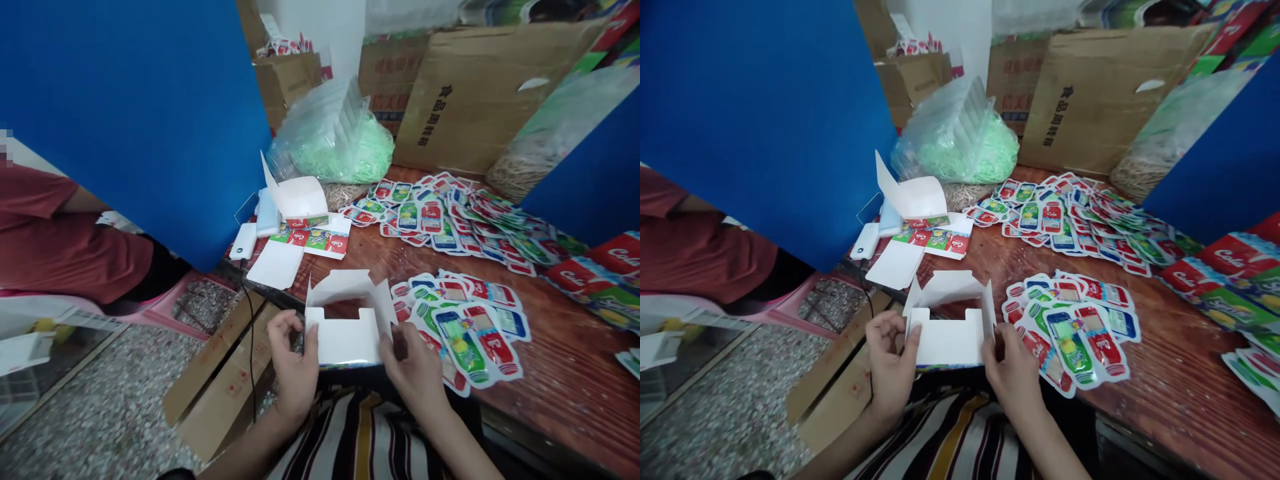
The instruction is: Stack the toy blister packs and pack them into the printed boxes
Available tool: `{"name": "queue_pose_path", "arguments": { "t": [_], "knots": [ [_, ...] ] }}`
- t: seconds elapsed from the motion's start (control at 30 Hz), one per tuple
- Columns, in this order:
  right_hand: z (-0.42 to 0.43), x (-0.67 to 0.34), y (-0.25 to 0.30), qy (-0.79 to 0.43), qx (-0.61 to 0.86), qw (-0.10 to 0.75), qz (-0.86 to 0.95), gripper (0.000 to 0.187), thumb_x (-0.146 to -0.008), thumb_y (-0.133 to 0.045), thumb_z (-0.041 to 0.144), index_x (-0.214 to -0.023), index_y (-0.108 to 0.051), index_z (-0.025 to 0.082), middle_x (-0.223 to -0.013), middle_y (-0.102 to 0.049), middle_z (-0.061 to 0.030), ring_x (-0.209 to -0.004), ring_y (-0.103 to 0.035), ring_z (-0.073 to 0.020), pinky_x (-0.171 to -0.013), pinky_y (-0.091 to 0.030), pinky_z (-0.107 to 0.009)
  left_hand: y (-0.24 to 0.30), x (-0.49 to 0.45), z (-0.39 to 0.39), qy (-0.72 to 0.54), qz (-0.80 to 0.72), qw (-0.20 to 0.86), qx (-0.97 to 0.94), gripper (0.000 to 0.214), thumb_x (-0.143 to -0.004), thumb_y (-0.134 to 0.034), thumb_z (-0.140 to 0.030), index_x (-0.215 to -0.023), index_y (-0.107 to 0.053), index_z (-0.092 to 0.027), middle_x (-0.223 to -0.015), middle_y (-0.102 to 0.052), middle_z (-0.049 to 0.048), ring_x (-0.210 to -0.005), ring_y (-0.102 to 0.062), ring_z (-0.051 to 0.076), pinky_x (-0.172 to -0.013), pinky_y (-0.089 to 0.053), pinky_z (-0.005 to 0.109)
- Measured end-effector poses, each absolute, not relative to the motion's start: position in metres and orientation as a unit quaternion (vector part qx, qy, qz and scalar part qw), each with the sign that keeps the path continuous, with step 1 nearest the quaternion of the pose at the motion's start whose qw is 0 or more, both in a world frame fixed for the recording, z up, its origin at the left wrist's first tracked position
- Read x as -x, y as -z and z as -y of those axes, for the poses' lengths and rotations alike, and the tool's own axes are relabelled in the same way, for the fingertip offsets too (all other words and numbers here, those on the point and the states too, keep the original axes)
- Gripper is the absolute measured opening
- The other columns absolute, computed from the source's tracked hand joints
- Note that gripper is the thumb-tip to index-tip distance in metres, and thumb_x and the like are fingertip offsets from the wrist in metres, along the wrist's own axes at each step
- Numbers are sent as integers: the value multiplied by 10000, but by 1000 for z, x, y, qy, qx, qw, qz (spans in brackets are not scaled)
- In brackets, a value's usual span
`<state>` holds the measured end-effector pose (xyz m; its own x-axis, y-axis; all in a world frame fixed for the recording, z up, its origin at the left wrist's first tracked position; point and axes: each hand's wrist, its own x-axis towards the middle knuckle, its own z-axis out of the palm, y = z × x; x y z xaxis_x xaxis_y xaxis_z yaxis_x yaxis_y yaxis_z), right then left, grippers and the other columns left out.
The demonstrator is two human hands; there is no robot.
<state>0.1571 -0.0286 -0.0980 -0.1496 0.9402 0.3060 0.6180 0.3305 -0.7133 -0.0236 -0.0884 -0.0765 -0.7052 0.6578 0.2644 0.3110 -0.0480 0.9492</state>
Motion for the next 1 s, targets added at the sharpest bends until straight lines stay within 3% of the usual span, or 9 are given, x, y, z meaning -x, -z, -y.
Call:
{"name": "queue_pose_path", "arguments": {
  "t": [0.17, 0.3, 0.43, 0.6, 0.73, 0.83, 0.93, 1.0],
  "knots": [
    [35, -171, 106, -145, 503, 410, 747, 225, -908, -493, 275, -1105, -505, 167, -860, -660, -73, -693, -646, -172, -605, -523, -274, 87, 13, 92, -591, -669, 241, -381, 392, -919, -513, -321, -1288, -433, -217, -1176, -530, 100, -1082, -553, 200, -963, -438, 354],
    [34, -176, 111, -99, 432, 402, 801, 333, -931, -453, 186, -1263, -473, 203, -1019, -640, -92, -877, -639, -187, -749, -531, -306, 94, 11, 99, -550, -672, 162, -468, 411, -954, -423, -245, -1365, -408, -242, -1299, -469, 112, -1224, -471, 219, -1052, -376, 387],
    [27, -178, 115, -92, 461, 373, 800, 410, -955, -402, 221, -1366, -409, 215, -1039, -614, -105, -901, -621, -210, -724, -534, -325, 95, 12, 102, -480, -641, 92, -591, 525, -942, -328, -109, -1444, -359, -261, -1408, -372, 119, -1314, -388, 223, -1088, -344, 389],
    [26, -178, 117, -2, 456, 367, 811, 481, -956, -410, 192, -1431, -340, 213, -1078, -625, -112, -933, -629, -208, -732, -536, -294, 90, 10, 99, -436, -643, 87, -623, 623, -898, -334, -46, -1484, -288, -253, -1453, -301, 135, -1369, -325, 251, -1098, -342, 429],
    [33, -177, 102, 68, 447, 329, 829, 460, -934, -461, 143, -1386, -411, 207, -1013, -646, -83, -848, -641, -163, -642, -521, -213, 86, 7, 94, -405, -665, 86, -622, 631, -877, -363, -31, -1467, -330, -253, -1484, -249, 134, -1400, -275, 270, -1104, -334, 463],
    [32, -176, 90, -9, 416, 295, 860, 372, -947, -430, 184, -1311, -506, 191, -960, -602, -79, -778, -620, -139, -553, -503, -195, 86, 5, 92, -398, -683, 107, -603, 546, -893, -400, -77, -1412, -432, -241, -1511, -211, 133, -1401, -280, 294, -1103, -337, 482],
    [23, -172, 82, -111, 392, 306, 860, 307, -929, -483, 257, -1208, -602, 209, -1081, -544, -106, -902, -599, -176, -714, -543, -282, 83, 4, 91, -404, -693, 155, -577, 476, -914, -470, -195, -1389, -469, -232, -1510, -219, 139, -1383, -312, 312, -1104, -331, 499],
    [12, -166, 80, -176, 406, 336, 832, 215, -915, -524, 307, -1037, -677, 217, -1085, -533, -99, -947, -578, -195, -795, -529, -334, 80, 6, 89, -414, -693, 192, -557, 442, -927, -473, -250, -1369, -495, -240, -1486, -271, 128, -1370, -334, 299, -1115, -315, 499]
  ]
}}
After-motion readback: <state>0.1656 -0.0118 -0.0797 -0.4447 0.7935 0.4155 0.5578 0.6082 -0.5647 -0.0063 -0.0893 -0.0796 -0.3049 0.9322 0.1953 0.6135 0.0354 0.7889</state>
